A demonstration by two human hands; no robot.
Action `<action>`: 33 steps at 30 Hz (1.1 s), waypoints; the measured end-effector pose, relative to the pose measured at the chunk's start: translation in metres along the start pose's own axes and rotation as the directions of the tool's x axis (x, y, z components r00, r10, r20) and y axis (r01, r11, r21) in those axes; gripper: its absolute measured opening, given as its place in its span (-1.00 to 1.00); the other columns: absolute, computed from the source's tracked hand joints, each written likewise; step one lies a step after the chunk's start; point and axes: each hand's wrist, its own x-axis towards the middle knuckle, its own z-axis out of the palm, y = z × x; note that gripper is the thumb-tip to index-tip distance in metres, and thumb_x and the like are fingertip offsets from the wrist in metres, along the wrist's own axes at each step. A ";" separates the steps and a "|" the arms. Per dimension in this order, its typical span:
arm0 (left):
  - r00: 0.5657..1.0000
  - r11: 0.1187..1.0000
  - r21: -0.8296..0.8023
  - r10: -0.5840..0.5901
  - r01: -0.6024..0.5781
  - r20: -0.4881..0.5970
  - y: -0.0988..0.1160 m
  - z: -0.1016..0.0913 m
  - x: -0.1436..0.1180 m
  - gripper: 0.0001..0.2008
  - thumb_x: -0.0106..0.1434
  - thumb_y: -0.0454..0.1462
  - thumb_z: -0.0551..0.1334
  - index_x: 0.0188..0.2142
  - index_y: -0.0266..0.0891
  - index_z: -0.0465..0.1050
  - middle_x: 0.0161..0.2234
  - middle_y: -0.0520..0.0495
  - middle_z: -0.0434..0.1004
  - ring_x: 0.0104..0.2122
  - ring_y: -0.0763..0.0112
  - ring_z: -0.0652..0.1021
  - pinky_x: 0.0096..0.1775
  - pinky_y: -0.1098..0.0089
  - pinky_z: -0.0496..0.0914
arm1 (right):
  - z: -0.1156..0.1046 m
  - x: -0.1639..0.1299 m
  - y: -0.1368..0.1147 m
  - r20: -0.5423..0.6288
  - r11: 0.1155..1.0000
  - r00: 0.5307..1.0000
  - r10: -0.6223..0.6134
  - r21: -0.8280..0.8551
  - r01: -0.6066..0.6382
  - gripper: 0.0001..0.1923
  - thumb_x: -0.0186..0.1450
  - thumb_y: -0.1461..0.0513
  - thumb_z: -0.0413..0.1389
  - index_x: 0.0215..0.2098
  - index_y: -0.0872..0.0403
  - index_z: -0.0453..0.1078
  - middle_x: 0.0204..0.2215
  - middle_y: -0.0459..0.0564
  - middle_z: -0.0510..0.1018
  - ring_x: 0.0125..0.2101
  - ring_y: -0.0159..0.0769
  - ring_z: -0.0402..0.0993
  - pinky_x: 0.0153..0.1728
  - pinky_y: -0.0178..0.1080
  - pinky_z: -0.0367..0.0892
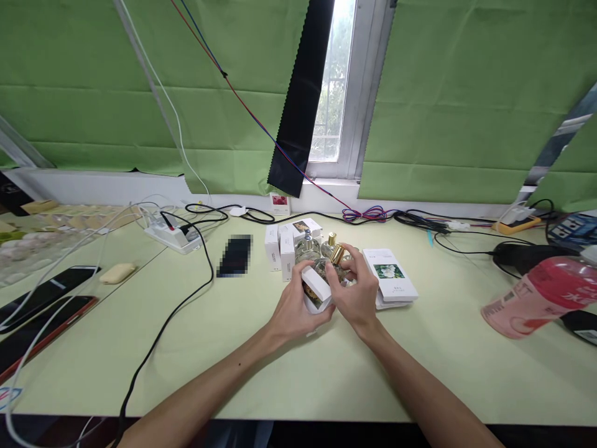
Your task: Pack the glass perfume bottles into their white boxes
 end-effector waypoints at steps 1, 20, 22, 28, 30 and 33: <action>1.000 1.000 0.001 -0.002 0.002 -0.001 0.000 0.000 0.000 -0.16 0.09 -0.16 0.40 0.24 -0.09 -0.04 -0.09 -0.08 0.53 -0.19 0.21 0.61 -0.18 0.23 0.50 | 0.000 0.000 0.000 0.004 1.000 1.000 0.008 0.007 -0.008 -0.59 0.30 0.11 0.18 0.07 0.08 0.43 -0.50 -0.14 0.50 -0.54 -0.39 0.42 -0.47 -0.33 0.40; 0.995 0.999 0.046 0.004 0.000 -0.097 0.000 0.004 -0.001 -0.25 0.10 -0.11 0.41 0.18 -0.11 0.08 -0.11 -0.09 0.57 -0.25 0.23 0.62 -0.20 0.26 0.51 | 0.000 0.000 -0.001 0.048 0.995 0.996 0.072 0.063 -0.075 -0.60 0.28 0.14 0.21 0.06 0.08 0.40 -0.50 -0.14 0.53 -0.53 -0.37 0.46 -0.49 -0.34 0.39; 0.993 0.998 0.053 0.027 -0.022 -0.112 0.000 0.004 -0.001 -0.27 0.10 -0.11 0.42 0.17 -0.11 0.11 -0.14 -0.07 0.57 -0.28 0.26 0.62 -0.23 0.29 0.51 | 0.000 0.000 -0.001 0.052 0.995 0.996 0.079 0.064 -0.082 -0.60 0.28 0.14 0.22 0.05 0.08 0.39 -0.50 -0.15 0.53 -0.53 -0.37 0.46 -0.49 -0.33 0.38; 0.985 0.996 0.058 0.079 -0.071 -0.152 0.001 0.003 -0.001 -0.29 0.08 -0.13 0.43 0.14 -0.12 0.15 -0.22 -0.02 0.57 -0.36 0.34 0.59 -0.33 0.38 0.49 | 0.000 0.000 0.001 0.072 0.993 0.993 0.096 0.062 -0.100 -0.60 0.27 0.13 0.23 0.05 0.06 0.39 -0.50 -0.15 0.52 -0.52 -0.36 0.47 -0.47 -0.32 0.39; 0.984 0.995 0.062 0.090 -0.081 -0.155 0.001 0.002 -0.001 -0.29 0.07 -0.14 0.44 0.14 -0.12 0.16 -0.23 -0.01 0.56 -0.37 0.35 0.58 -0.34 0.39 0.49 | 0.001 0.000 0.001 0.076 0.993 0.992 0.101 0.060 -0.105 -0.60 0.28 0.13 0.23 0.05 0.06 0.38 -0.50 -0.16 0.52 -0.51 -0.36 0.47 -0.47 -0.32 0.39; 0.983 0.994 0.067 0.094 -0.084 -0.159 0.001 0.002 -0.001 -0.30 0.07 -0.13 0.44 0.13 -0.13 0.17 -0.26 0.00 0.56 -0.39 0.36 0.57 -0.35 0.40 0.48 | 0.000 0.000 0.000 0.078 0.991 0.991 0.108 0.064 -0.113 -0.60 0.27 0.13 0.23 0.05 0.05 0.38 -0.51 -0.17 0.51 -0.52 -0.37 0.46 -0.47 -0.33 0.39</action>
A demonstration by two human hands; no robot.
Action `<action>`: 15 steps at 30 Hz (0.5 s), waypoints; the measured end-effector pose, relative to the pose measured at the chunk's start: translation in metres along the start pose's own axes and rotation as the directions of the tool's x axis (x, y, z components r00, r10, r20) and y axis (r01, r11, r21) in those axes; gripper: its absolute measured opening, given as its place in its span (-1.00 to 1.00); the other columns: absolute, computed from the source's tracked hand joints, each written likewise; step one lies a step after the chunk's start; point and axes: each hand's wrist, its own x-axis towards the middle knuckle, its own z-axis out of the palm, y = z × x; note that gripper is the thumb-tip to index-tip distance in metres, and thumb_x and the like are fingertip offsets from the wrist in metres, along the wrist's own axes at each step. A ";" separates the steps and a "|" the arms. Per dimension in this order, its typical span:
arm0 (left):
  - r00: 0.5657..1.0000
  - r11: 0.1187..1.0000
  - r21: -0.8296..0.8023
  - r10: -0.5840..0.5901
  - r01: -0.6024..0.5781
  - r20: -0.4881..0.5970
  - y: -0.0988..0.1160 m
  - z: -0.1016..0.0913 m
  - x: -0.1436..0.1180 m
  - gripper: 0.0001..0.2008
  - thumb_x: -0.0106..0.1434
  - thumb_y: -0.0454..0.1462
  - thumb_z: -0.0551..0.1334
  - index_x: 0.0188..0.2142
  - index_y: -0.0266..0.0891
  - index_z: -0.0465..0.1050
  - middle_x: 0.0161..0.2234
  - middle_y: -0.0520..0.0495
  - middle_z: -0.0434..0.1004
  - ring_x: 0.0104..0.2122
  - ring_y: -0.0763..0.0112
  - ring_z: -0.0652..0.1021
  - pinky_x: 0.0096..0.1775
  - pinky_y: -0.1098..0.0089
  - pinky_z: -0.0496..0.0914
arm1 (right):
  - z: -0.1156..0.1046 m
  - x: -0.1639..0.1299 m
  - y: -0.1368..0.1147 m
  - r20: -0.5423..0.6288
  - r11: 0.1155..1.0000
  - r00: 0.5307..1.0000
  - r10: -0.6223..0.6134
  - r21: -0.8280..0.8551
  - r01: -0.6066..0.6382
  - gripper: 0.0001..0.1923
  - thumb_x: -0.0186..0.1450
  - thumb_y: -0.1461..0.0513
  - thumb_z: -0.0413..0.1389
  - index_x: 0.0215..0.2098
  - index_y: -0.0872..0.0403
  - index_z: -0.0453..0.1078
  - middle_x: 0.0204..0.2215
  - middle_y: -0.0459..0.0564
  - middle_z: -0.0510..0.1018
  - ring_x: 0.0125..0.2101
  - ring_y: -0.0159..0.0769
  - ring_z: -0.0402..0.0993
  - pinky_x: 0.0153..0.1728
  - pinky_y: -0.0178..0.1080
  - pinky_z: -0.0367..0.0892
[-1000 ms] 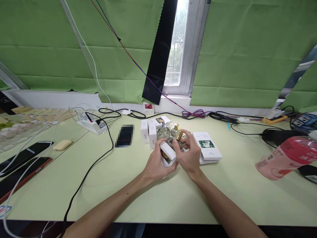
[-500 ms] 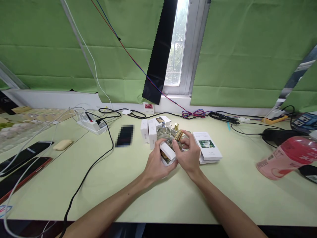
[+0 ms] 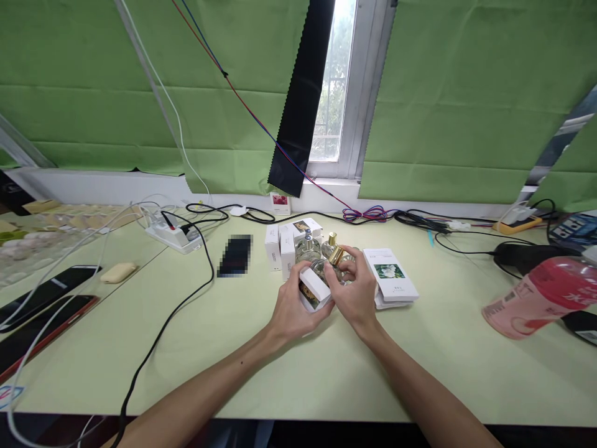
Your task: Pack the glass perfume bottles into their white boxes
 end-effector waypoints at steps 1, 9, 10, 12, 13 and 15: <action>1.000 1.000 0.003 0.000 0.000 -0.001 0.000 0.000 0.000 -0.30 0.07 -0.13 0.44 0.13 -0.13 0.17 -0.26 0.00 0.56 -0.39 0.36 0.57 -0.35 0.40 0.48 | 0.000 0.000 0.000 0.004 1.000 1.000 0.005 0.002 -0.005 -0.59 0.27 0.13 0.23 0.05 0.05 0.38 -0.51 -0.17 0.51 -0.52 -0.36 0.46 -0.47 -0.33 0.39; 1.000 1.000 0.019 -0.015 0.015 -0.003 -0.001 0.000 0.000 -0.29 0.06 -0.12 0.44 0.13 -0.14 0.17 -0.25 -0.02 0.56 -0.38 0.34 0.58 -0.33 0.36 0.49 | -0.001 0.000 -0.001 0.035 0.998 0.998 0.059 0.029 -0.060 -0.59 0.26 0.11 0.23 0.04 0.03 0.38 -0.49 -0.16 0.52 -0.52 -0.36 0.45 -0.46 -0.32 0.38; 1.000 1.000 0.020 -0.018 0.018 -0.003 -0.001 0.000 0.000 -0.29 0.06 -0.11 0.44 0.13 -0.14 0.17 -0.25 -0.02 0.56 -0.38 0.34 0.58 -0.32 0.36 0.49 | 0.000 0.000 -0.001 0.038 0.997 0.997 0.067 0.035 -0.068 -0.59 0.26 0.11 0.23 0.04 0.03 0.38 -0.48 -0.16 0.53 -0.52 -0.36 0.45 -0.46 -0.31 0.39; 1.000 1.000 0.022 -0.020 0.020 -0.002 0.000 -0.001 0.000 -0.30 0.07 -0.11 0.43 0.12 -0.14 0.17 -0.24 -0.02 0.56 -0.37 0.34 0.58 -0.32 0.36 0.49 | 0.000 0.001 -0.001 0.045 0.995 0.996 0.082 0.048 -0.084 -0.59 0.26 0.10 0.24 0.04 0.03 0.38 -0.48 -0.16 0.53 -0.52 -0.36 0.45 -0.46 -0.31 0.39; 1.000 1.000 0.023 -0.019 0.019 -0.001 0.000 -0.001 0.000 -0.31 0.07 -0.11 0.43 0.12 -0.14 0.17 -0.24 -0.02 0.56 -0.37 0.34 0.58 -0.32 0.36 0.48 | 0.000 0.001 -0.001 0.048 0.994 0.995 0.089 0.054 -0.091 -0.59 0.25 0.10 0.24 0.04 0.03 0.37 -0.48 -0.16 0.53 -0.52 -0.35 0.46 -0.46 -0.30 0.40; 1.000 1.000 0.022 -0.013 0.013 0.002 0.000 -0.001 0.000 -0.32 0.08 -0.11 0.43 0.12 -0.14 0.17 -0.25 -0.01 0.56 -0.37 0.35 0.57 -0.32 0.37 0.48 | 0.000 0.001 -0.001 0.054 0.993 0.994 0.098 0.063 -0.101 -0.59 0.25 0.10 0.24 0.03 0.03 0.37 -0.48 -0.15 0.53 -0.50 -0.34 0.47 -0.45 -0.30 0.40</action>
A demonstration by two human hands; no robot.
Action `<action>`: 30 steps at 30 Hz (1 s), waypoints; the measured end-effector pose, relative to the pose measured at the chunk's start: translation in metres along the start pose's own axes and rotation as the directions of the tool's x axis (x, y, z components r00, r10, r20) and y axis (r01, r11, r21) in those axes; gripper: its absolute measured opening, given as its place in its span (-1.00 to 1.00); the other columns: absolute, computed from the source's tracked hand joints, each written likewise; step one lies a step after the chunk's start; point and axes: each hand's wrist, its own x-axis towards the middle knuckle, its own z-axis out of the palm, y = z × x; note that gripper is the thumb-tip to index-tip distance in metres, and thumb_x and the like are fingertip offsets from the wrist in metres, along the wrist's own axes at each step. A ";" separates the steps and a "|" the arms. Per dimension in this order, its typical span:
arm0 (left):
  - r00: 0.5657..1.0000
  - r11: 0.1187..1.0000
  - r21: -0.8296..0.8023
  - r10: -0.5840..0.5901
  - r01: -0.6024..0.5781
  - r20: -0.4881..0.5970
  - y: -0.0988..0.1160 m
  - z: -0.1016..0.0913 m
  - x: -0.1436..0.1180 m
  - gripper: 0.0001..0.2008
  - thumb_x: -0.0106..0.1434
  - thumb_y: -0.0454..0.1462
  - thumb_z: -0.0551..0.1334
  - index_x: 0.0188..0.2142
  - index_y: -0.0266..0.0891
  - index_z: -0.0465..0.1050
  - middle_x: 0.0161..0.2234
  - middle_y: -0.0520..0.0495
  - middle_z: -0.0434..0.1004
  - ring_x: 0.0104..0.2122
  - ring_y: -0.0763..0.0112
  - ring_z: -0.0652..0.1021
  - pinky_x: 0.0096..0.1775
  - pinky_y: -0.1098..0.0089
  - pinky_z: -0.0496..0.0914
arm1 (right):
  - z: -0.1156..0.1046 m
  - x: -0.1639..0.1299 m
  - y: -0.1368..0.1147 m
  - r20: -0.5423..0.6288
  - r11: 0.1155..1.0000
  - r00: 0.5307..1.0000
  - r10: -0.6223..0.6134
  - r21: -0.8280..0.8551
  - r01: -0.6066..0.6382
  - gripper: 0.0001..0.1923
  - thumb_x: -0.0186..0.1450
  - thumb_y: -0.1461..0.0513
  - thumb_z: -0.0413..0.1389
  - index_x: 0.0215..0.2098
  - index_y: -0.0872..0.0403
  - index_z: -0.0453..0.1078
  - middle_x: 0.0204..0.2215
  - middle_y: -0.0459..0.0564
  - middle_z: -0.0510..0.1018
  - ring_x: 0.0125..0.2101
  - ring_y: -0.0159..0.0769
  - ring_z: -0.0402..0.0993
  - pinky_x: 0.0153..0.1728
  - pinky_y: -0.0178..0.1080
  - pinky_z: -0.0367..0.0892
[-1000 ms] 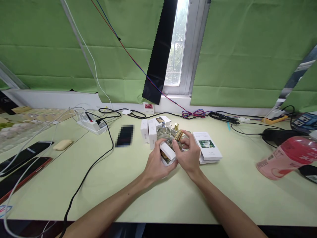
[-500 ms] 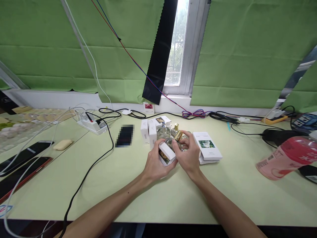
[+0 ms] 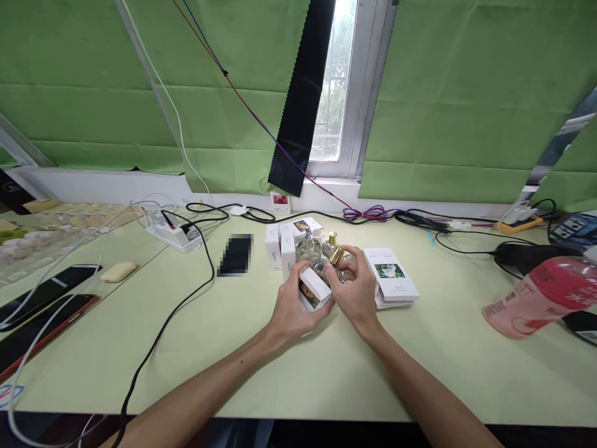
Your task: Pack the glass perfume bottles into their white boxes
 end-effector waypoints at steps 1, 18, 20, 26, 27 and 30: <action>1.000 1.000 -0.001 0.003 -0.003 0.001 0.000 0.000 0.000 -0.32 0.08 -0.11 0.43 0.11 -0.14 0.17 -0.25 -0.01 0.56 -0.37 0.35 0.57 -0.32 0.37 0.48 | 0.000 0.000 0.000 0.002 1.000 1.000 0.004 0.003 -0.004 -0.58 0.25 0.10 0.24 0.03 0.03 0.37 -0.48 -0.15 0.53 -0.50 -0.33 0.48 -0.45 -0.30 0.40; 0.999 1.000 0.015 -0.015 0.015 0.039 -0.002 0.000 0.000 -0.31 0.13 -0.09 0.41 0.15 -0.14 0.12 -0.24 -0.03 0.53 -0.36 0.32 0.57 -0.31 0.34 0.48 | -0.001 0.002 0.000 0.009 1.000 1.000 0.005 0.002 -0.005 -0.59 0.24 0.11 0.25 0.02 0.03 0.35 -0.48 -0.16 0.54 -0.50 -0.34 0.46 -0.47 -0.31 0.39; 0.999 1.000 0.020 -0.001 0.000 0.050 -0.002 0.000 0.001 -0.30 0.13 -0.10 0.41 0.16 -0.15 0.11 -0.22 -0.04 0.54 -0.34 0.31 0.58 -0.30 0.32 0.49 | 0.000 0.001 0.000 -0.011 1.000 1.000 -0.010 -0.002 0.010 -0.59 0.24 0.11 0.24 0.02 0.03 0.36 -0.48 -0.16 0.54 -0.50 -0.34 0.47 -0.46 -0.30 0.39; 0.996 0.993 0.077 0.089 -0.089 -0.003 -0.002 0.002 0.003 -0.33 0.13 -0.14 0.40 0.14 -0.18 0.16 -0.04 -0.17 0.49 -0.16 0.20 0.59 -0.17 0.25 0.50 | 0.001 -0.001 0.002 -0.077 0.998 0.995 -0.060 0.000 0.060 -0.59 0.26 0.11 0.24 0.03 0.04 0.37 -0.45 -0.13 0.55 -0.47 -0.34 0.50 -0.44 -0.29 0.42; 0.994 0.990 0.089 0.109 -0.107 -0.015 -0.003 0.002 0.003 -0.34 0.13 -0.14 0.41 0.14 -0.18 0.17 -0.01 -0.18 0.47 -0.12 0.18 0.58 -0.14 0.24 0.50 | 0.001 -0.001 0.002 -0.086 0.998 0.994 -0.064 0.000 0.065 -0.59 0.26 0.11 0.24 0.04 0.04 0.37 -0.45 -0.13 0.55 -0.46 -0.34 0.50 -0.43 -0.29 0.42; 0.990 0.985 0.100 0.141 -0.137 -0.031 -0.004 0.002 0.003 -0.35 0.14 -0.15 0.40 0.14 -0.18 0.17 0.01 -0.20 0.44 -0.08 0.17 0.56 -0.10 0.22 0.49 | 0.001 -0.002 0.000 -0.095 0.997 0.993 -0.072 -0.002 0.072 -0.59 0.26 0.12 0.24 0.04 0.05 0.37 -0.44 -0.12 0.55 -0.45 -0.34 0.52 -0.41 -0.29 0.44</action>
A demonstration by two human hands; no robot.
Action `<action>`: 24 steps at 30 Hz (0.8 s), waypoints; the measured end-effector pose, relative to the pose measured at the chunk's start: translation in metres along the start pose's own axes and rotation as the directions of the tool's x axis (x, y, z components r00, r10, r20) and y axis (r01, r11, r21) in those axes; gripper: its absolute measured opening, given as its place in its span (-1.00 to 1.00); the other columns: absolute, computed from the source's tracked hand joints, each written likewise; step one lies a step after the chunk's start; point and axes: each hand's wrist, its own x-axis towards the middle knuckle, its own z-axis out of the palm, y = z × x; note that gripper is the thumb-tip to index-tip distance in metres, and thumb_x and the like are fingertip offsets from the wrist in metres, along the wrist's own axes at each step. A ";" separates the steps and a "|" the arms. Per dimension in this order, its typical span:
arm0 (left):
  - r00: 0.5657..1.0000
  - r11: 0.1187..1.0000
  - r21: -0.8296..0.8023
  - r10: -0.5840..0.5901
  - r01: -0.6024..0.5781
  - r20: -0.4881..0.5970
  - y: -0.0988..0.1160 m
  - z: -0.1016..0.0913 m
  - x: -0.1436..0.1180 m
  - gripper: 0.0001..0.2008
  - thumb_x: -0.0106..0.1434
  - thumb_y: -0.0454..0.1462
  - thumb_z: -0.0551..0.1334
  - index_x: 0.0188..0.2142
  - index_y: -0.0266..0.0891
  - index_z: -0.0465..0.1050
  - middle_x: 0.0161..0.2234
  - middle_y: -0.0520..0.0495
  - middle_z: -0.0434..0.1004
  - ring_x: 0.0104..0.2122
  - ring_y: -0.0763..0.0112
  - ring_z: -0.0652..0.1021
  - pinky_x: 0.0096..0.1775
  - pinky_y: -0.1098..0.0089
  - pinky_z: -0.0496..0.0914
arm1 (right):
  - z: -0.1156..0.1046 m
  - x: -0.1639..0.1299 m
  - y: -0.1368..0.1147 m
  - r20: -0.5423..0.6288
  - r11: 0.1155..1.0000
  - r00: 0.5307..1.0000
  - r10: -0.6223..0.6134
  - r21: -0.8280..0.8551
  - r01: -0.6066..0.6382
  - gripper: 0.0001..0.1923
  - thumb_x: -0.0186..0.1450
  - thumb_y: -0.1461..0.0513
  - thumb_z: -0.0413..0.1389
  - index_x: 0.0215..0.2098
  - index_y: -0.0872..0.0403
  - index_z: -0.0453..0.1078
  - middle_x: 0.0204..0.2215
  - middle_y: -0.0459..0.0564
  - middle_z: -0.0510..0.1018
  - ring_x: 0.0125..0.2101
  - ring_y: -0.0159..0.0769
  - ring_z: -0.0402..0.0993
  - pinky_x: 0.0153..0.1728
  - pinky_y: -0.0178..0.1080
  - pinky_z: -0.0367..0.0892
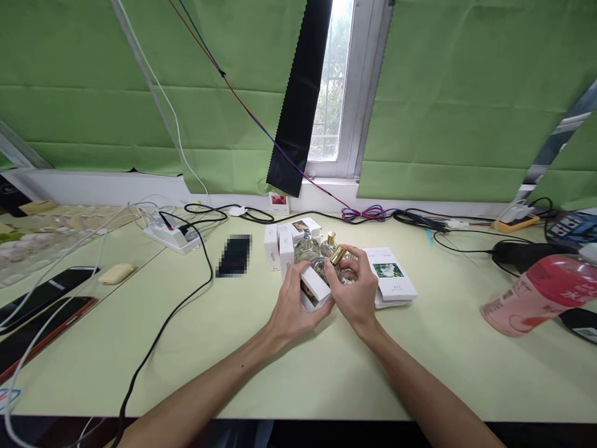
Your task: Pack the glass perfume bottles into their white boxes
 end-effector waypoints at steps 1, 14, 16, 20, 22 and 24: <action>1.000 1.000 -0.003 0.002 -0.002 -0.002 0.000 0.000 0.000 -0.35 0.14 -0.16 0.40 0.14 -0.18 0.17 0.01 -0.20 0.44 -0.08 0.17 0.56 -0.10 0.22 0.50 | 0.000 0.000 0.000 0.001 1.000 1.000 -0.001 -0.002 0.001 -0.60 0.26 0.12 0.24 0.03 0.05 0.37 -0.44 -0.12 0.56 -0.45 -0.34 0.52 -0.40 -0.28 0.44; 0.999 0.999 0.003 -0.033 0.033 -0.032 -0.001 -0.001 -0.004 -0.36 0.12 -0.12 0.42 0.11 -0.21 0.21 -0.02 -0.23 0.51 -0.09 0.12 0.61 -0.10 0.18 0.53 | 0.000 0.002 -0.001 0.059 0.999 0.997 0.046 -0.026 -0.045 -0.60 0.25 0.11 0.23 0.00 0.04 0.35 -0.47 -0.14 0.55 -0.50 -0.34 0.47 -0.45 -0.29 0.40; 0.999 0.999 0.006 -0.039 0.039 -0.033 -0.001 -0.001 -0.004 -0.37 0.12 -0.12 0.42 0.10 -0.21 0.22 -0.02 -0.22 0.52 -0.10 0.12 0.61 -0.11 0.18 0.53 | 0.000 0.003 -0.001 0.070 0.998 0.996 0.061 -0.025 -0.060 -0.61 0.24 0.11 0.23 -0.01 0.03 0.34 -0.48 -0.15 0.55 -0.52 -0.35 0.46 -0.48 -0.30 0.38; 0.998 0.999 0.006 -0.043 0.043 -0.038 -0.001 -0.001 -0.004 -0.37 0.12 -0.11 0.42 0.09 -0.21 0.22 -0.03 -0.22 0.53 -0.11 0.12 0.61 -0.11 0.18 0.53 | -0.001 0.004 -0.001 0.087 0.996 0.993 0.084 -0.023 -0.083 -0.61 0.23 0.10 0.24 -0.03 0.03 0.33 -0.48 -0.16 0.55 -0.52 -0.34 0.47 -0.50 -0.32 0.36; 0.998 0.999 0.009 -0.044 0.045 -0.040 -0.002 -0.001 -0.004 -0.36 0.11 -0.11 0.43 0.09 -0.21 0.22 -0.04 -0.22 0.53 -0.11 0.12 0.61 -0.11 0.18 0.53 | -0.001 0.005 -0.001 0.094 0.996 0.991 0.091 -0.018 -0.090 -0.61 0.23 0.10 0.25 -0.04 0.03 0.32 -0.48 -0.16 0.55 -0.51 -0.34 0.48 -0.49 -0.32 0.37; 0.998 0.999 0.010 -0.048 0.049 -0.037 -0.002 -0.001 -0.004 -0.36 0.11 -0.11 0.43 0.09 -0.21 0.21 -0.04 -0.22 0.53 -0.12 0.13 0.61 -0.11 0.17 0.53 | -0.001 0.005 -0.001 0.101 0.995 0.990 0.098 -0.012 -0.097 -0.61 0.23 0.10 0.25 -0.04 0.03 0.31 -0.48 -0.16 0.55 -0.51 -0.34 0.49 -0.48 -0.32 0.38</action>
